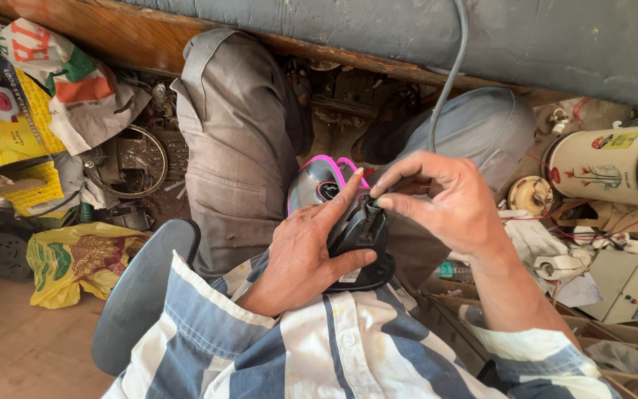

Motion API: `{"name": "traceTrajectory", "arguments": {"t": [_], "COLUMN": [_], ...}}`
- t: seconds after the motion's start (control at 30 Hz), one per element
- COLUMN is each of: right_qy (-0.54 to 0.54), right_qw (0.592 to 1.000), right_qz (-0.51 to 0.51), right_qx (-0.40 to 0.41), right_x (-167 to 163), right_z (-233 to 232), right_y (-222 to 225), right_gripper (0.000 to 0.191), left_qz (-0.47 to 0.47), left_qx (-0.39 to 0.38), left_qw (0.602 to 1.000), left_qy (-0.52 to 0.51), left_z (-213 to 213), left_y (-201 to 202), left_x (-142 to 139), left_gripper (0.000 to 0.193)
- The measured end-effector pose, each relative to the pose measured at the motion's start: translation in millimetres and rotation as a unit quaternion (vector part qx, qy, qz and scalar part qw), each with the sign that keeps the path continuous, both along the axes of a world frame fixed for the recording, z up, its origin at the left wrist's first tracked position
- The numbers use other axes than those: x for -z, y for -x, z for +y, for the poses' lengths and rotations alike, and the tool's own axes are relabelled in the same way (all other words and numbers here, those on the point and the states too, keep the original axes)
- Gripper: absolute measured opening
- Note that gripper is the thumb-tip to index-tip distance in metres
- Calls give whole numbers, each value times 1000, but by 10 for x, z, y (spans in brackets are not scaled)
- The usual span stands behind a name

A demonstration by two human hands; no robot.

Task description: The person repairs an electric steam iron at a cluttered workbench. They open the plastic housing, manipulate the internal wiring and cord connection, reposition the base and handle parts, and use a screwdriver to work on the iron's base plate.

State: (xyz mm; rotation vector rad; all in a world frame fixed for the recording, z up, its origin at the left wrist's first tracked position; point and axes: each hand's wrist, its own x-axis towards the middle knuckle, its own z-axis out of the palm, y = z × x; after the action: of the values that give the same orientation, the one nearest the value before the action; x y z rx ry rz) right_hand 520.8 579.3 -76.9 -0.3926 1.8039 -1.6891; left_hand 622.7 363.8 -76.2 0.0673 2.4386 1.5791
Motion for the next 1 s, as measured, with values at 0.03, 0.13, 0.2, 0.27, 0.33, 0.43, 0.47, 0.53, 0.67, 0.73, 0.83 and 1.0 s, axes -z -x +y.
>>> {"name": "traceTrajectory", "arguments": {"t": [0.03,0.13,0.2,0.27,0.33,0.43,0.47,0.53,0.67,0.73,0.83,1.0], "right_qy": [7,18,6,-49,-67,-21,9,61,136,147,117,127], "right_qw": [1000,1000,1000,996,992,998,999,996,982,982,989,985], "right_qz": [-10,-20,-4,71,99,43,10,-56,-129,-116,-77,-8], "right_qx": [3,5,4,-22,-43,-47,-37,-19,8,17,43,119], "right_x": [33,79,64,30,29,109,140,211,334,374,406,462], "right_z": [17,56,79,107,109,61,55,37,-12,-34,-71,-169], "right_y": [-8,-22,-54,-84,-119,-206,-224,-250,-299,-316,-384,-559], "right_gripper": [18,18,20,46,69,96,100,105,107,106,104,98], "left_qz": [-15,-41,-40,-55,-54,-40,-38,-40,-19,-11,-30,-52], "left_qx": [1,-2,-9,-26,-37,-39,-39,-42,-46,-54,-72,-86], "left_qw": [1000,999,999,998,998,998,998,998,998,998,997,994], "left_qy": [5,14,9,-5,-21,-35,-31,-29,-35,-28,-24,-35], "left_z": [-1,-8,-7,-6,-5,-9,-4,-12,-28,-38,-48,-64], "left_y": [-2,1,-11,-13,-10,-11,-12,-27,-43,-35,-36,-9], "left_x": [-1,6,5,10,22,45,54,68,101,120,127,101], "left_gripper": [101,100,102,106,109,110,111,113,115,116,116,118]}}
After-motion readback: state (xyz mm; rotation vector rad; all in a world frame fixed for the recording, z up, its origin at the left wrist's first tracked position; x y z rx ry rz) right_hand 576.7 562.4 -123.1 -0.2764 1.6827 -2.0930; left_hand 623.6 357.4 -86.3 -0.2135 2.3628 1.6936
